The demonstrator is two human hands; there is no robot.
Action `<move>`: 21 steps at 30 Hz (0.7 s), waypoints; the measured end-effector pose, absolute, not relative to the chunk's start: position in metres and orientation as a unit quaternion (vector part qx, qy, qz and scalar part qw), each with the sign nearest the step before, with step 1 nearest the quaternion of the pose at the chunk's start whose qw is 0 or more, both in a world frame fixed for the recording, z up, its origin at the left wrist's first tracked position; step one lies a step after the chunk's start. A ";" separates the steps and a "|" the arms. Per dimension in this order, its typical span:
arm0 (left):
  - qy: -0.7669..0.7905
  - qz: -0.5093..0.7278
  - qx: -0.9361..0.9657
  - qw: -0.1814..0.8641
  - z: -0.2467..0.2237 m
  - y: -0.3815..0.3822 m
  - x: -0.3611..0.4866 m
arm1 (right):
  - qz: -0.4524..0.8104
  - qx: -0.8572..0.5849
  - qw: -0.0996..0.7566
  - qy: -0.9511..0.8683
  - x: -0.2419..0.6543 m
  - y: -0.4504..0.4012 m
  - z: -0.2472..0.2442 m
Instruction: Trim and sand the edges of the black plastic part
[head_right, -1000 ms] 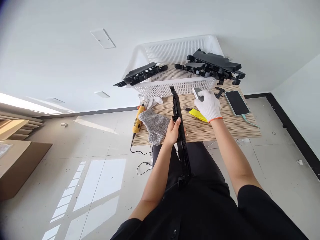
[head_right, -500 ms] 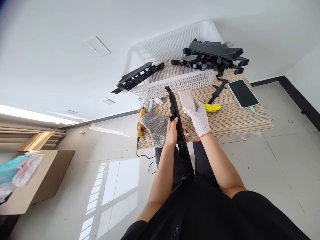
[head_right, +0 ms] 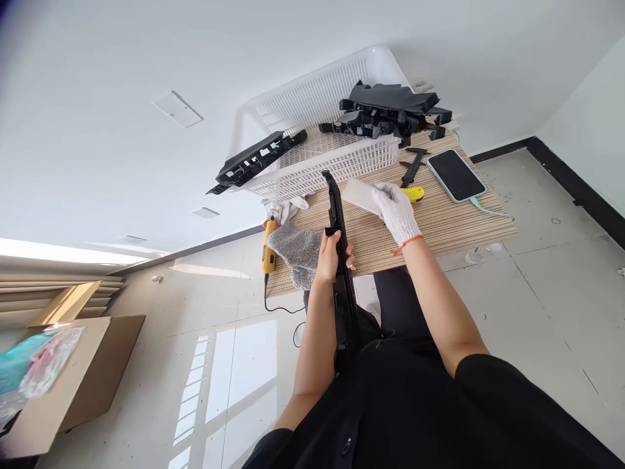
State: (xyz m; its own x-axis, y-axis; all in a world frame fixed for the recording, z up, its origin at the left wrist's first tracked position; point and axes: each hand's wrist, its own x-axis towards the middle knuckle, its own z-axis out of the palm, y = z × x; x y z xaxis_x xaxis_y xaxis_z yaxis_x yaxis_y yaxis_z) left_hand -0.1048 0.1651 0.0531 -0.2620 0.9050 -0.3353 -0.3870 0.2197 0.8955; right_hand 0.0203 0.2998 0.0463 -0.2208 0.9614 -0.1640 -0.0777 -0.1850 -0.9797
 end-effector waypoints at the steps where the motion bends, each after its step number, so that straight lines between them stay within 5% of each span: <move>1: 0.546 0.575 0.238 0.561 0.053 0.165 -0.105 | 0.624 -0.455 0.402 -0.491 0.023 0.300 0.046; 8: 0.546 0.553 0.285 0.561 0.049 0.165 -0.103 | 0.629 -0.434 0.387 -0.516 0.031 0.290 0.043; 12: 0.549 0.531 0.312 0.565 0.046 0.166 -0.103 | 0.594 -0.454 0.451 -0.487 0.030 0.290 0.040; 21: 0.532 0.530 0.341 0.566 0.041 0.167 -0.106 | 0.616 -0.380 0.402 -0.561 0.032 0.290 0.035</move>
